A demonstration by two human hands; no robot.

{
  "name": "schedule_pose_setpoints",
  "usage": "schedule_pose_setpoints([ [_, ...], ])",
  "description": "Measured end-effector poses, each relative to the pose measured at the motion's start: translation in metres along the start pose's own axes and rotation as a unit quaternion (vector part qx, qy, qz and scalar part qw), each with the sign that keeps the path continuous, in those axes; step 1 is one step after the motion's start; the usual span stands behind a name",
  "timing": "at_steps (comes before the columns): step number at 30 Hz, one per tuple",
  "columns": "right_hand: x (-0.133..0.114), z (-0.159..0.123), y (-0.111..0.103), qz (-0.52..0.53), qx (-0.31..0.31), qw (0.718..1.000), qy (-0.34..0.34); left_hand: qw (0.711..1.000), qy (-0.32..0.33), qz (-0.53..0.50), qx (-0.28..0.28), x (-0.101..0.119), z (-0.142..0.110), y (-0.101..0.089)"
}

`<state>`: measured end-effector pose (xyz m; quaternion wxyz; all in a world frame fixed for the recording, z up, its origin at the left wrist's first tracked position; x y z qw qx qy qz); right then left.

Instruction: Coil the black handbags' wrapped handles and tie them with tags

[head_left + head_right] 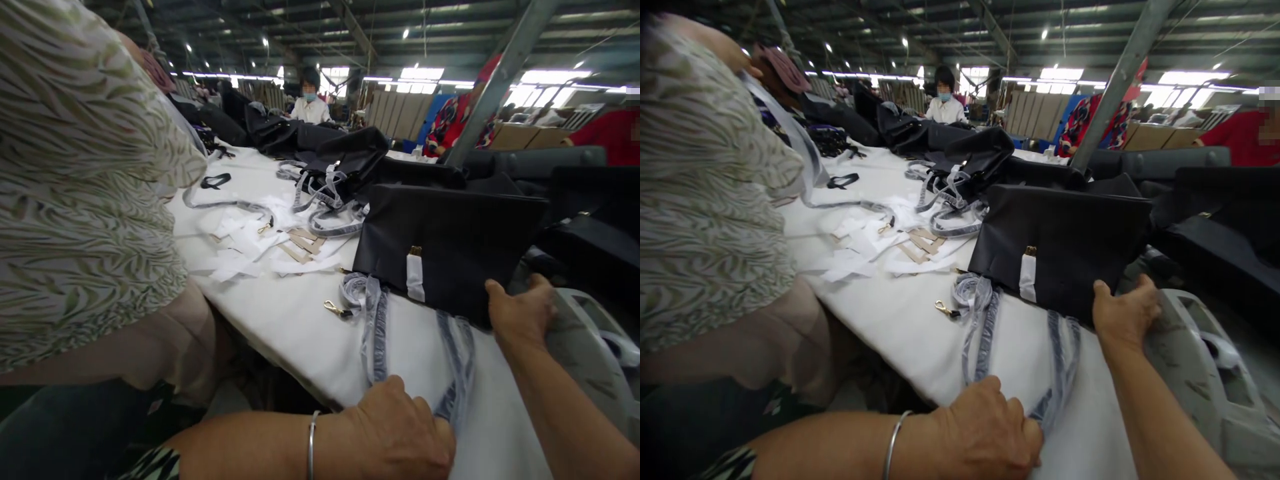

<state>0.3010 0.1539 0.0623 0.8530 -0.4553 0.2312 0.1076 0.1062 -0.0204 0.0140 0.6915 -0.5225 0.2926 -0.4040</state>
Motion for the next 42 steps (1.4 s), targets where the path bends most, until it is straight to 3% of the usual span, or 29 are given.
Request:
schedule_pose_setpoints([
  [1, -0.026, -0.006, -0.018, -0.012, 0.089, 0.995, -0.037, 1.000, -0.001, -0.003, 0.004, 0.000, 0.001, 0.001],
  [3, -0.097, -0.018, -0.017, 0.037, 0.054, 0.980, -0.188, 1.000, 0.006, -0.008, 0.009, 0.002, 0.002, 0.001],
  [4, -0.134, -0.027, 0.000, 0.050, -0.059, 0.962, -0.261, 1.000, 0.013, -0.010, 0.010, 0.003, 0.002, 0.000],
  [6, -0.191, -0.054, 0.034, -0.001, -0.240, 0.895, -0.376, 1.000, 0.024, -0.012, 0.011, 0.003, 0.002, -0.003],
  [7, -0.208, -0.069, 0.051, -0.055, -0.311, 0.853, -0.416, 0.999, 0.028, -0.014, 0.012, 0.003, 0.001, -0.005],
  [9, -0.223, -0.091, 0.078, -0.164, -0.383, 0.784, -0.460, 0.999, 0.029, -0.019, 0.012, 0.003, 0.000, -0.009],
  [10, -0.225, -0.098, 0.089, -0.202, -0.396, 0.761, -0.473, 0.999, 0.028, -0.021, 0.012, 0.003, 0.000, -0.011],
  [12, -0.226, -0.103, 0.102, -0.230, -0.397, 0.748, -0.479, 0.999, 0.024, -0.020, 0.015, 0.003, -0.001, -0.015],
  [14, -0.228, -0.099, 0.106, -0.201, -0.407, 0.766, -0.456, 1.000, 0.018, -0.015, 0.015, 0.004, -0.001, -0.017],
  [16, -0.235, -0.087, 0.096, -0.123, -0.416, 0.803, -0.408, 1.000, 0.012, -0.013, 0.007, 0.004, -0.001, -0.017],
  [20, -0.252, -0.056, 0.036, 0.017, -0.353, 0.862, -0.363, 0.999, 0.007, -0.033, -0.010, 0.004, 0.002, -0.011],
  [23, -0.236, -0.056, -0.015, -0.090, -0.261, 0.869, -0.411, 0.999, 0.009, -0.039, -0.027, 0.004, 0.002, -0.007],
  [26, -0.189, -0.081, -0.037, -0.207, -0.223, 0.855, -0.420, 0.999, 0.005, -0.026, -0.026, 0.005, -0.003, -0.009],
  [29, -0.142, -0.119, -0.025, -0.222, -0.271, 0.844, -0.405, 1.000, 0.002, -0.006, -0.005, 0.007, -0.013, -0.014],
  [32, -0.118, -0.152, -0.008, -0.196, -0.328, 0.830, -0.406, 0.999, -0.013, 0.027, 0.028, 0.009, -0.025, -0.019],
  [38, -0.118, -0.169, -0.014, -0.208, -0.387, 0.797, -0.414, 0.995, 0.007, 0.057, 0.087, 0.013, -0.041, -0.012],
  [42, -0.119, -0.167, -0.019, -0.233, -0.381, 0.811, -0.379, 0.991, -0.001, 0.054, 0.122, 0.010, -0.038, -0.007],
])
Point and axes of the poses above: each hand's wrist, its own z-axis towards the middle knuckle, its own y-axis out of the palm, x = y × z, the point moved 7 cm from there along z, towards the middle knuckle, and after that the axes turned 4 degrees about -y, right-handed, at the moved point
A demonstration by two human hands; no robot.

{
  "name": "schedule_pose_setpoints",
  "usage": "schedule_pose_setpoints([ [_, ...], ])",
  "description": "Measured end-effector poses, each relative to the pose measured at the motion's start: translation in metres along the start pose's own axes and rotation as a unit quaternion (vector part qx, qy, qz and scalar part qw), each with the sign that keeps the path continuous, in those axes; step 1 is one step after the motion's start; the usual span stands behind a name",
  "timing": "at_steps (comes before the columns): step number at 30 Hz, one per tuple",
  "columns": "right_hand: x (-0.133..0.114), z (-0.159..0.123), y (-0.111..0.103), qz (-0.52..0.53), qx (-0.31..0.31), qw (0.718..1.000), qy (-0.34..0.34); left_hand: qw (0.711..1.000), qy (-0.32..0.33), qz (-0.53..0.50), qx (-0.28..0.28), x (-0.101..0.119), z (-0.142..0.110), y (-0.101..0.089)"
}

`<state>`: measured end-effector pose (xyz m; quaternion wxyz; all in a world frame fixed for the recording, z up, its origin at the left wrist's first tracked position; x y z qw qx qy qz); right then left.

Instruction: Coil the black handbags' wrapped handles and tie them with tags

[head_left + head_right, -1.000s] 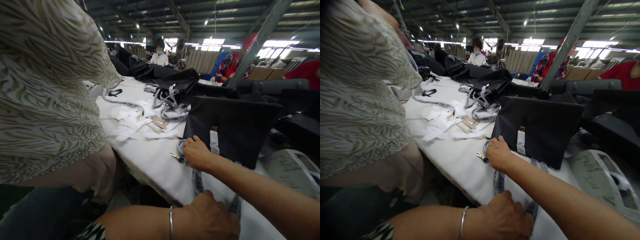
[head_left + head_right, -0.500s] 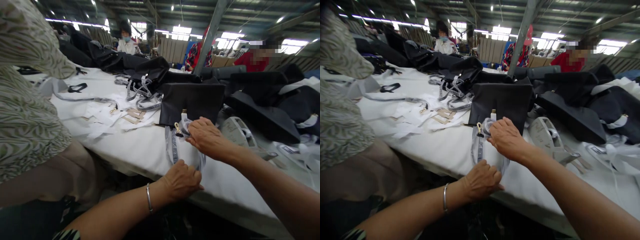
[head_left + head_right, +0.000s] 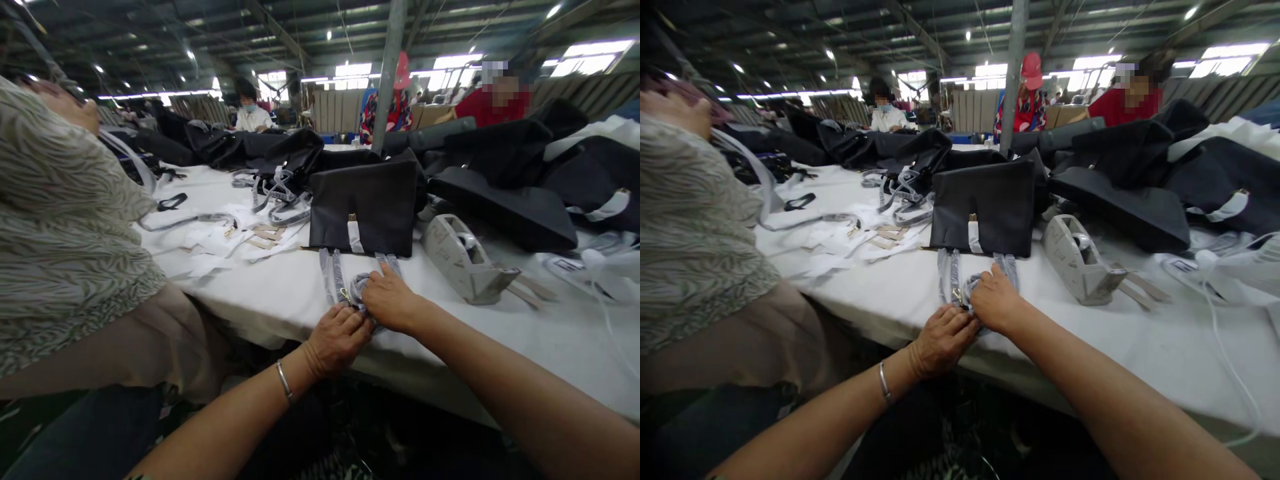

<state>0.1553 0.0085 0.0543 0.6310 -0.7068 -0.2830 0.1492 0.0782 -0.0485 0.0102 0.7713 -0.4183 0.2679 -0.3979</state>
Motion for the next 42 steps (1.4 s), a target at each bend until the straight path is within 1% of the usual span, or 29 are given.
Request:
schedule_pose_setpoints([
  [3, 0.005, 0.000, 0.006, -0.001, 0.001, 0.999, 0.042, 1.000, 0.003, 0.003, 0.009, 0.002, 0.002, 0.000],
  [5, 0.007, -0.002, 0.009, 0.001, 0.006, 0.999, 0.047, 1.000, 0.007, 0.007, 0.008, 0.003, 0.002, -0.002],
  [7, 0.009, -0.005, 0.008, 0.012, 0.008, 0.999, 0.034, 1.000, 0.013, 0.007, 0.012, 0.004, 0.003, -0.004],
  [11, 0.012, -0.012, 0.004, 0.035, -0.009, 0.999, 0.001, 1.000, 0.013, -0.001, 0.021, 0.004, 0.004, -0.004],
  [14, 0.016, -0.015, -0.004, 0.012, 0.042, 0.999, -0.007, 1.000, 0.007, -0.001, 0.021, 0.004, 0.003, -0.002],
  [16, 0.017, -0.016, -0.005, 0.004, 0.061, 0.998, -0.010, 1.000, 0.004, -0.001, 0.030, 0.004, 0.002, -0.002],
  [18, 0.012, -0.015, -0.001, 0.022, 0.040, 0.998, -0.030, 0.999, 0.000, -0.005, 0.046, 0.005, 0.001, -0.004],
  [20, 0.004, -0.014, 0.003, 0.036, 0.000, 0.998, -0.058, 0.998, -0.001, -0.010, 0.058, 0.005, 0.001, -0.005],
  [22, -0.004, -0.014, 0.006, 0.024, -0.030, 0.996, -0.079, 0.997, -0.009, -0.021, 0.075, 0.003, 0.002, -0.008],
  [24, -0.007, -0.013, 0.007, 0.017, -0.047, 0.995, -0.085, 0.994, -0.030, -0.044, 0.093, -0.001, 0.005, -0.011],
  [26, -0.007, -0.015, 0.010, 0.038, -0.051, 0.994, -0.088, 0.991, -0.051, -0.077, 0.098, -0.006, 0.008, -0.013],
  [29, -0.001, -0.023, 0.011, 0.095, -0.022, 0.992, -0.085, 0.990, -0.056, -0.109, 0.069, -0.009, 0.012, -0.011],
  [33, 0.006, -0.044, 0.011, 0.167, 0.062, 0.980, -0.092, 0.993, -0.056, -0.101, 0.010, -0.007, 0.014, -0.008],
  [35, 0.009, -0.055, 0.018, 0.167, 0.096, 0.979, -0.058, 0.991, -0.066, -0.114, -0.013, -0.009, 0.015, -0.009],
  [38, 0.012, -0.064, 0.037, 0.144, 0.117, 0.983, 0.011, 0.986, -0.051, -0.151, -0.053, -0.011, 0.020, -0.011],
  [40, 0.010, -0.066, 0.047, 0.132, 0.132, 0.982, 0.033, 0.985, -0.040, -0.149, -0.076, -0.012, 0.024, -0.011],
  [42, 0.008, -0.066, 0.053, 0.128, 0.153, 0.979, 0.041, 0.987, -0.038, -0.126, -0.088, -0.014, 0.026, -0.008],
])
Point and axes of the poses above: each hand's wrist, its own z-axis towards the middle knuckle, its own y-axis out of the palm, x = y × z, the point moved 7 cm from there along z, towards the middle knuckle, and after that the axes turned 4 degrees about -y, right-handed, at the moved point
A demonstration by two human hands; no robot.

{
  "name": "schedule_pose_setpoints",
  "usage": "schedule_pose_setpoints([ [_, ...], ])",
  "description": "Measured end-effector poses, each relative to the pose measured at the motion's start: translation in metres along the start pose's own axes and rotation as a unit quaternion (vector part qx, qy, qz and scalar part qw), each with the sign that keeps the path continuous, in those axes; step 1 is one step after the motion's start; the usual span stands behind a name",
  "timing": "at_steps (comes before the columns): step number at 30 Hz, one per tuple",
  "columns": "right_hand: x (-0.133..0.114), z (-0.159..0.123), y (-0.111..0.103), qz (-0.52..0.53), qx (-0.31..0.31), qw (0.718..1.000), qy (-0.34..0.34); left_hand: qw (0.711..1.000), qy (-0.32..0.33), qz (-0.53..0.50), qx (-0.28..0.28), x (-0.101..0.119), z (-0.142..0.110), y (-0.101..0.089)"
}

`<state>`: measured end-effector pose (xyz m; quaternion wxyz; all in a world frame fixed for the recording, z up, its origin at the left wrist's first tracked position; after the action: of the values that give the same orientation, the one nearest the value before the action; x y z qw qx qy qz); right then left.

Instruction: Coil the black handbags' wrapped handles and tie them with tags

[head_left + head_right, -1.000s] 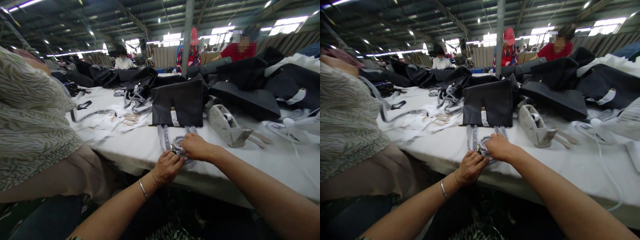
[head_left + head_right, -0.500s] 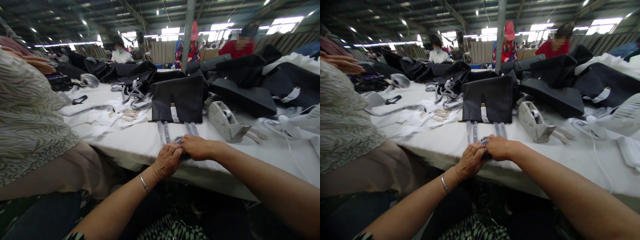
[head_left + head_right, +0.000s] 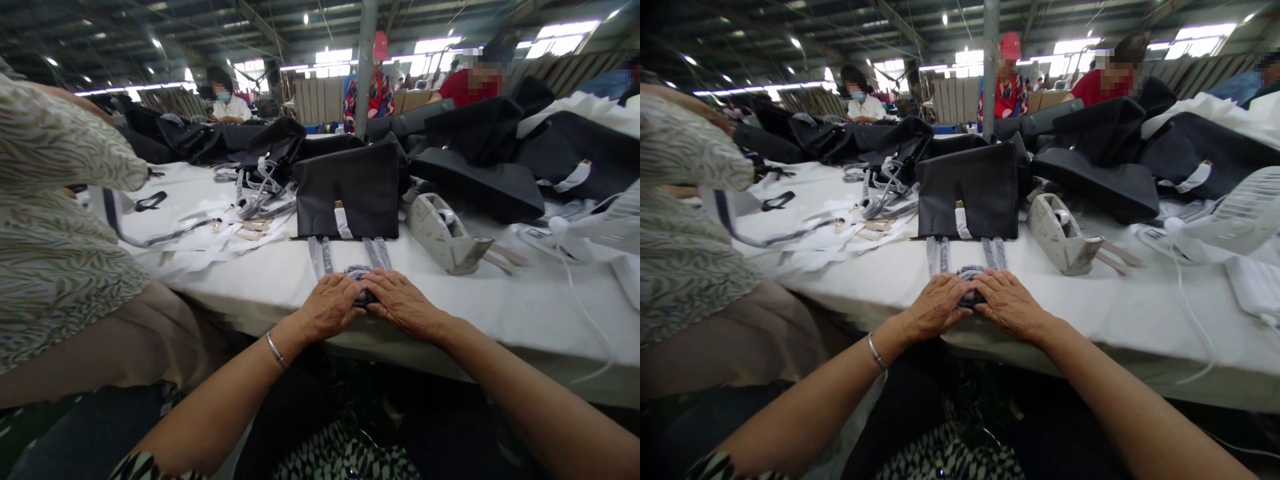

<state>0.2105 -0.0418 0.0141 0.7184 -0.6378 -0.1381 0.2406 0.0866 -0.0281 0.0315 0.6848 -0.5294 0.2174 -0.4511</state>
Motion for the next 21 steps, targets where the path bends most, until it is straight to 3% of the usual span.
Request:
schedule_pose_setpoints([
  [7, 0.009, 0.000, -0.001, 0.094, 0.056, 0.994, -0.007, 0.999, -0.010, 0.028, 0.025, -0.001, 0.001, 0.010],
  [10, 0.038, 0.007, -0.017, 0.198, 0.134, 0.970, 0.041, 0.999, -0.025, 0.031, 0.025, -0.002, 0.003, 0.013],
  [15, 0.134, 0.036, -0.044, 0.273, 0.294, 0.862, 0.310, 0.998, -0.047, 0.016, 0.026, -0.001, 0.005, 0.013],
  [18, 0.178, 0.067, -0.051, 0.306, 0.348, 0.791, 0.400, 0.999, -0.034, 0.021, 0.034, 0.002, 0.005, 0.010],
  [21, 0.201, 0.095, -0.041, 0.408, 0.363, 0.718, 0.431, 0.998, -0.008, 0.022, 0.055, 0.005, 0.007, 0.009],
])
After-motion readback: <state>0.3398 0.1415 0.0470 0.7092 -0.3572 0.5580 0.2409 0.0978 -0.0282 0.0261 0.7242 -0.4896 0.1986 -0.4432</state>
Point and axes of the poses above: each hand's wrist, its own z-axis towards the middle knuckle, its own y-axis out of the palm, x = y × z, the point moved 7 cm from there along z, towards the middle knuckle, and after that the axes turned 4 degrees about -y, right-handed, at the moved point
